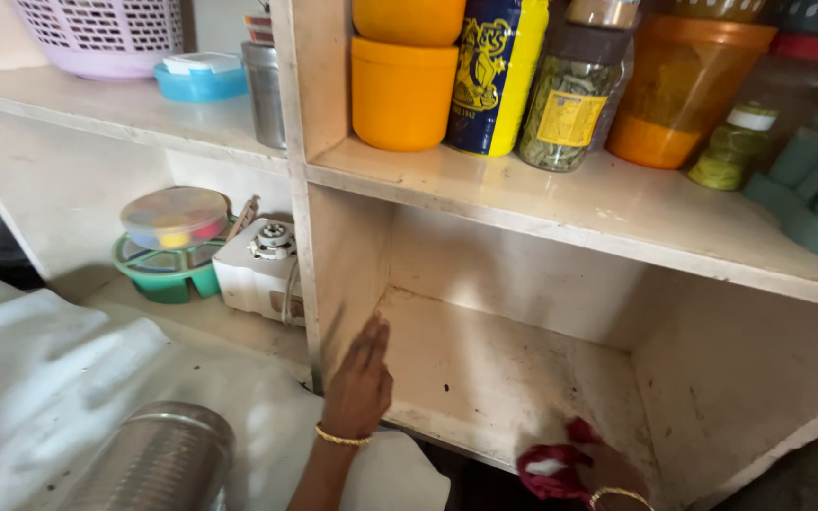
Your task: The person removes several containers from a wooden shelf, wipes the shelf surface with a cloth, and then places the containers back. The person also wipes the containers with a cloth before returning them to the shelf.
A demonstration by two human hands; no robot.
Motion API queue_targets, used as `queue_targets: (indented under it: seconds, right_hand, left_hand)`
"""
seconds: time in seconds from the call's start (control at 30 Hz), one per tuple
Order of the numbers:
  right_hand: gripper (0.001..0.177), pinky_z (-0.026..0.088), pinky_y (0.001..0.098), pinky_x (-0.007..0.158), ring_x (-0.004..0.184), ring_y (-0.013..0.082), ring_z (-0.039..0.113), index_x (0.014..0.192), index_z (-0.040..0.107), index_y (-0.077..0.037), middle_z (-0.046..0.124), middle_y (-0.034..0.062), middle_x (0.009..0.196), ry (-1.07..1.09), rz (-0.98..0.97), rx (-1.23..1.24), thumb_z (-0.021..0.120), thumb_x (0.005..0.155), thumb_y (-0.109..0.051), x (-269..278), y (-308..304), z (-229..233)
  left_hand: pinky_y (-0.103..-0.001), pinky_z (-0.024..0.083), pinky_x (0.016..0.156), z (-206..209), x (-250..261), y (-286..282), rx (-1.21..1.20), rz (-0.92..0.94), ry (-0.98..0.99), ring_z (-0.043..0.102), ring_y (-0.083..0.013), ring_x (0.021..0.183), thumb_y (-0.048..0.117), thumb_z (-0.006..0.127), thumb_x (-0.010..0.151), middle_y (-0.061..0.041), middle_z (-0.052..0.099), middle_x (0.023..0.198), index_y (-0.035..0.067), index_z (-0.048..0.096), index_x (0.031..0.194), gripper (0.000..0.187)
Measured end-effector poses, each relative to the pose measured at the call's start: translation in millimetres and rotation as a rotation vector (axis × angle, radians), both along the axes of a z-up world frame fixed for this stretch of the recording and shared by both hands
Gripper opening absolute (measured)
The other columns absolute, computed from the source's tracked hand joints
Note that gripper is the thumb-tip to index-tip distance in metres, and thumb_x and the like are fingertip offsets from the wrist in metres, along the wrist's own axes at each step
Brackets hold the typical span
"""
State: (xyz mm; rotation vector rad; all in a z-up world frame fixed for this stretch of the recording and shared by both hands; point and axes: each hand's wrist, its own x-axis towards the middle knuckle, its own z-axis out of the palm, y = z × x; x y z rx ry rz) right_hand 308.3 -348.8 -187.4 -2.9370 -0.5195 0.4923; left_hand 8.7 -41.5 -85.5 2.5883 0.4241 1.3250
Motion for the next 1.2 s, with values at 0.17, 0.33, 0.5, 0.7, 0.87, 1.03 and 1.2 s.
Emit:
queue_targets:
  seconds: [0.17, 0.33, 0.5, 0.7, 0.87, 1.03, 1.2]
  right_hand:
    - [0.035, 0.055, 0.0401, 0.097, 0.108, 0.0289, 0.071, 0.118, 0.074, -0.032, 0.073, 0.0093, 0.116, 0.097, -0.115, -0.111, 0.068, 0.086, -0.043, -10.9, -40.1, 20.9]
    - [0.034, 0.056, 0.0403, 0.089, 0.098, 0.0292, 0.073, 0.105, 0.079, -0.023, 0.076, 0.0123, 0.104, 0.247, -0.034, -0.117, 0.067, 0.084, -0.046, -17.4, -48.7, 66.3]
    - [0.040, 0.056, 0.0405, 0.081, 0.088, 0.0295, 0.076, 0.093, 0.085, -0.015, 0.078, 0.0152, 0.093, 0.195, 0.069, -0.052, 0.066, 0.082, -0.049, -40.0, -13.9, 130.5]
    - [0.041, 0.058, 0.0424, 0.081, 0.088, 0.0306, 0.077, 0.091, 0.081, -0.010, 0.081, 0.0165, 0.094, 0.118, 0.343, 0.128, 0.071, 0.075, -0.047, -106.9, 28.0, 246.7]
    - [0.042, 0.054, 0.0363, 0.087, 0.095, 0.0210, 0.069, 0.103, 0.080, -0.016, 0.077, 0.0050, 0.103, 0.136, 0.587, 0.185, 0.079, 0.065, -0.035, -195.0, 82.0, 315.8]
    - [0.038, 0.056, 0.0334, 0.085, 0.090, 0.0191, 0.071, 0.102, 0.079, -0.002, 0.079, 0.0104, 0.098, 0.488, 0.776, 0.388, 0.081, 0.067, -0.019, -297.7, 123.6, 324.7]
    - [0.035, 0.055, 0.0307, 0.084, 0.089, 0.0162, 0.070, 0.101, 0.077, -0.004, 0.078, 0.0053, 0.096, 0.679, 0.846, 0.376, 0.080, 0.068, -0.015, -402.7, 164.8, 321.8]
  left_hand:
    - [-0.045, 0.032, 0.118, 0.7, -20.3, -39.3, -0.127, -0.098, 0.177, 0.041, -0.0372, 0.142, 0.009, 0.057, 0.087, -0.022, 0.038, 0.158, -0.005, 0.035, 0.151, 0.069]
    - [-0.043, 0.029, 0.121, 28.5, -53.2, -71.0, -0.229, -0.129, 0.421, 0.039, -0.0339, 0.145, 0.009, 0.057, 0.086, -0.020, 0.041, 0.158, -0.002, 0.035, 0.150, 0.068]
    - [-0.045, 0.033, 0.119, 87.3, -88.1, -107.8, -0.257, -0.129, 0.441, 0.047, -0.0358, 0.138, 0.012, 0.060, 0.085, -0.020, 0.046, 0.152, -0.001, 0.036, 0.149, 0.070]
    - [-0.049, 0.048, 0.101, 163.1, -150.6, -153.9, -0.557, 0.007, 0.565, 0.057, -0.0401, 0.120, 0.022, 0.060, 0.089, -0.017, 0.055, 0.144, 0.009, 0.029, 0.154, 0.073]
    - [-0.050, 0.048, 0.101, 187.7, -225.8, -170.3, -0.600, 0.162, 0.451, 0.057, -0.0408, 0.121, 0.024, 0.064, 0.090, -0.022, 0.058, 0.136, 0.010, 0.028, 0.156, 0.076]
    - [-0.043, 0.049, 0.106, 188.2, -319.5, -171.2, -0.752, 0.396, 0.457, 0.061, -0.0324, 0.123, 0.025, 0.059, 0.090, -0.015, 0.063, 0.132, 0.016, 0.029, 0.157, 0.074]
    - [-0.045, 0.031, 0.120, 184.2, -414.2, -157.4, -0.426, 0.466, 0.284, 0.048, -0.0364, 0.137, 0.020, 0.063, 0.090, -0.020, 0.054, 0.146, 0.007, 0.033, 0.153, 0.071]
